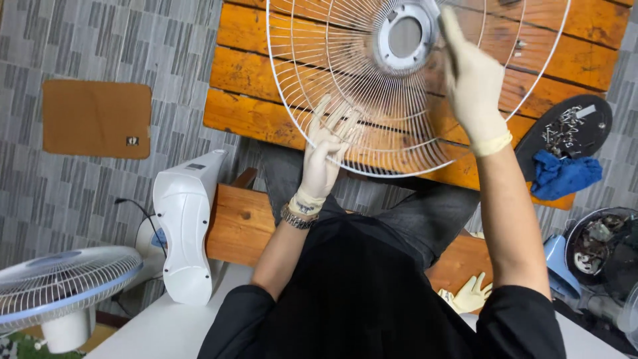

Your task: Cleaning a fan grill using a toothbrush

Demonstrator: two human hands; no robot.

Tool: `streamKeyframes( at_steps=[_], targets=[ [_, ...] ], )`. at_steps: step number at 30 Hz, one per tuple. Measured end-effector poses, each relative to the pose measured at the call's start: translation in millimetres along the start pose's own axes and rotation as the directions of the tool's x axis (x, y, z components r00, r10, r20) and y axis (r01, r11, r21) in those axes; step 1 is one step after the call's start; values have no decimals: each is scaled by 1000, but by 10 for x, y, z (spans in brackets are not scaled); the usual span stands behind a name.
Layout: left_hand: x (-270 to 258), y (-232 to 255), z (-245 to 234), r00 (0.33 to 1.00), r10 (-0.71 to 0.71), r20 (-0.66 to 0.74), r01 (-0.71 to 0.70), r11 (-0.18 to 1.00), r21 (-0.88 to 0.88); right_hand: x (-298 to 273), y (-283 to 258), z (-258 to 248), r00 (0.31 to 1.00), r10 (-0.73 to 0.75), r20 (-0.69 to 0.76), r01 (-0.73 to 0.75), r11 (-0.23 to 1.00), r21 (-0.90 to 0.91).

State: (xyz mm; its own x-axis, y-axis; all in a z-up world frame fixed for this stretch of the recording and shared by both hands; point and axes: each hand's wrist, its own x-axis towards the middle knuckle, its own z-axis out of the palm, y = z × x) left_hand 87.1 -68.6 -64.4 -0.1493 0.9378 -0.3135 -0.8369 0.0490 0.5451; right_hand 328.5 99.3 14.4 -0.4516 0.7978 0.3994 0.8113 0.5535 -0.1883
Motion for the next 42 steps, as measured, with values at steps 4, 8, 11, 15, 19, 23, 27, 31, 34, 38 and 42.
streamKeyframes(
  at_steps=[4, 8, 11, 15, 19, 23, 27, 31, 34, 38, 42],
  targets=[
    [-46, 82, 68, 997, 63, 50, -62, 998, -13, -79, -79, 64, 993, -53, -102, 52, 999, -16],
    [13, 72, -19, 998, 51, 32, -50, 997, -51, -224, -193, 22, 980, -175, 94, 191, 961, -201],
    [-49, 36, -61, 996, 62, 65, -63, 998, 14, -219, -5, 62, 998, -65, 22, 68, 975, -210],
    [-64, 86, 32, 998, 47, 40, -47, 999, -3, -315, -191, 80, 995, -98, 34, 101, 988, -120],
    [-82, 262, 250, 964, 43, 261, -36, 999, -33, -328, -80, 29, 971, -92, 221, 129, 979, -159],
    [-112, 263, 282, 949, 59, 310, -64, 998, 5, -485, -36, 139, 997, 67, -41, -72, 988, -139],
    [-74, 239, 201, 966, 106, 237, -136, 984, 115, -536, -531, -248, 997, -75, 2, 75, 995, -68],
    [-129, 266, 292, 956, 51, 289, -67, 997, 45, -503, 1, 187, 984, 84, -158, -89, 996, -27],
    [-158, 246, 353, 960, 55, 274, -67, 997, 34, -520, -129, 95, 960, 279, -33, -274, 957, 98],
    [-158, 279, 356, 961, 105, 256, -125, 990, 62, -521, -327, 5, 1000, -3, -22, 0, 989, -149],
    [-129, 257, 295, 942, 118, 314, -138, 990, 41, -438, 167, 138, 964, 254, -78, -258, 965, -54]
  ],
)
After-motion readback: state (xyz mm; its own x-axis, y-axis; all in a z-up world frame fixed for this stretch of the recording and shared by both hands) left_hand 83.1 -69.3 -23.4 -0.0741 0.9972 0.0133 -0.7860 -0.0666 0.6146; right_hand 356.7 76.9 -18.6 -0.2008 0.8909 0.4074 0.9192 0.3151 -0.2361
